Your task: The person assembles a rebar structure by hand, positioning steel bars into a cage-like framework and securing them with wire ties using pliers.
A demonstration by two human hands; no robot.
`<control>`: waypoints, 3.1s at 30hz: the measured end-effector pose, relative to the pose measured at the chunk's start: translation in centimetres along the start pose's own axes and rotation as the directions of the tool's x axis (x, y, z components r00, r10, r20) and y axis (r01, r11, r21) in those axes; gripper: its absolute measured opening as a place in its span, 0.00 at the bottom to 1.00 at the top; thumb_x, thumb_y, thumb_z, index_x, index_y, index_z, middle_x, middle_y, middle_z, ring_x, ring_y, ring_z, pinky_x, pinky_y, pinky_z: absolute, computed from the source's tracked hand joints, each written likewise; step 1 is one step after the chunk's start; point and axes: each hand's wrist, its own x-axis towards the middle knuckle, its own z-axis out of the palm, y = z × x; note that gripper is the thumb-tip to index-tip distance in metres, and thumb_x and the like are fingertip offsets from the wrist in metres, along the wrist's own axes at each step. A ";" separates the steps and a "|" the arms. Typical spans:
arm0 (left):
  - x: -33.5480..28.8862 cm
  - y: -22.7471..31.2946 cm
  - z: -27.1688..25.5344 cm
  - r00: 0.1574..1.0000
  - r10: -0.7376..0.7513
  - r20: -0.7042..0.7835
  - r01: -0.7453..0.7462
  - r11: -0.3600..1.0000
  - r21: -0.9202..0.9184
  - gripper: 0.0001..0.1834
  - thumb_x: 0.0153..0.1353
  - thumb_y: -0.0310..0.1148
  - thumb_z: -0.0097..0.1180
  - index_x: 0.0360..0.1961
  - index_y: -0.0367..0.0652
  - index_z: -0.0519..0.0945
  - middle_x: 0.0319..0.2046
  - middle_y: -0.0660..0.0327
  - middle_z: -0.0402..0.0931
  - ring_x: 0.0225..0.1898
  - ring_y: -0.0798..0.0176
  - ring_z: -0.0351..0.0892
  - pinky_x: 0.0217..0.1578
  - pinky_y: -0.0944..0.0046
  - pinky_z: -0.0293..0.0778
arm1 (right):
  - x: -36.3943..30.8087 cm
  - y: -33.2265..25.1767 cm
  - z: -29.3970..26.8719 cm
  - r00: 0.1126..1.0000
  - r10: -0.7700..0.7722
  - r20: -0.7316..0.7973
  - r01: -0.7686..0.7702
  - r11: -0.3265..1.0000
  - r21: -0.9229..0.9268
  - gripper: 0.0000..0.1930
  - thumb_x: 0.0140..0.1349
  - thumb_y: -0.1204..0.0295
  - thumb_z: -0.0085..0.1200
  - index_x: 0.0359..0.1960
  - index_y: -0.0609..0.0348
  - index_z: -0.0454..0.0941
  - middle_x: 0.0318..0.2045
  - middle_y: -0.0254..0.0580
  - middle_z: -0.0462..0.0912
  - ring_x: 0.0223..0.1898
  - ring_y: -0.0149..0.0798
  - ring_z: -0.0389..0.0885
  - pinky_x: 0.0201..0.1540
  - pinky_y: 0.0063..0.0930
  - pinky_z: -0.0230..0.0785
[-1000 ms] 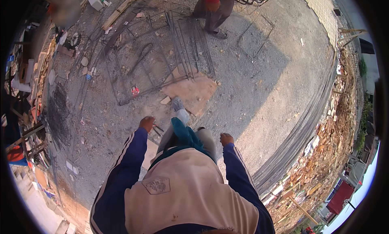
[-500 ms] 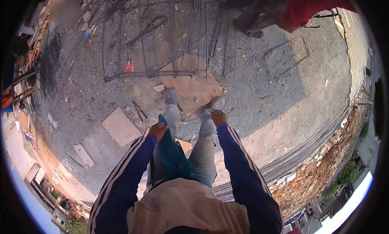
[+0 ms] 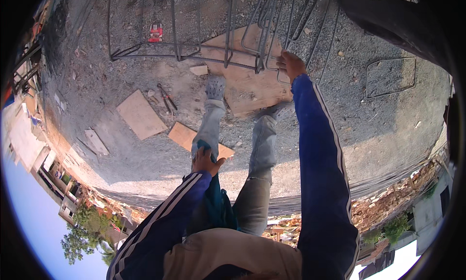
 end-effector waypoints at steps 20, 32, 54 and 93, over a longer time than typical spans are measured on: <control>2.5 0.3 -5.8 0.995 -0.050 0.089 0.048 0.999 0.024 0.35 0.50 0.58 0.61 0.56 0.50 0.73 0.64 0.52 0.57 0.67 0.49 0.53 0.62 0.47 0.56 | 21.6 -10.9 8.4 0.852 -0.470 -0.229 0.247 0.748 -0.616 0.50 0.42 0.37 0.64 0.58 0.69 0.68 0.46 0.58 0.79 0.55 0.50 0.73 0.54 0.42 0.67; 2.2 1.0 -5.6 0.997 -0.061 0.056 0.058 0.996 0.061 0.37 0.49 0.60 0.59 0.58 0.53 0.72 0.66 0.59 0.56 0.68 0.54 0.54 0.63 0.48 0.54 | 10.6 -11.5 2.9 0.722 -0.555 -0.413 0.204 0.741 -0.640 0.23 0.47 0.52 0.57 0.33 0.62 0.81 0.33 0.56 0.83 0.40 0.56 0.82 0.44 0.44 0.71; 2.1 1.1 -5.8 1.000 0.003 -0.001 -0.003 0.986 0.168 0.40 0.47 0.64 0.58 0.58 0.53 0.73 0.66 0.60 0.57 0.67 0.54 0.56 0.62 0.47 0.57 | -15.8 11.0 -15.9 0.874 -0.342 -0.344 0.298 0.938 -0.175 0.05 0.50 0.75 0.56 0.20 0.56 0.72 0.14 0.27 0.68 0.13 0.22 0.62 0.15 0.21 0.55; 1.2 -17.6 -3.7 0.919 0.394 0.017 -0.295 0.659 0.691 0.43 0.51 0.55 0.60 0.66 0.51 0.60 0.66 0.50 0.52 0.67 0.46 0.52 0.62 0.46 0.56 | -29.6 47.9 7.6 0.857 0.073 -0.510 -0.143 0.985 -0.100 0.28 0.54 0.51 0.58 0.49 0.60 0.78 0.48 0.55 0.79 0.52 0.52 0.78 0.55 0.37 0.68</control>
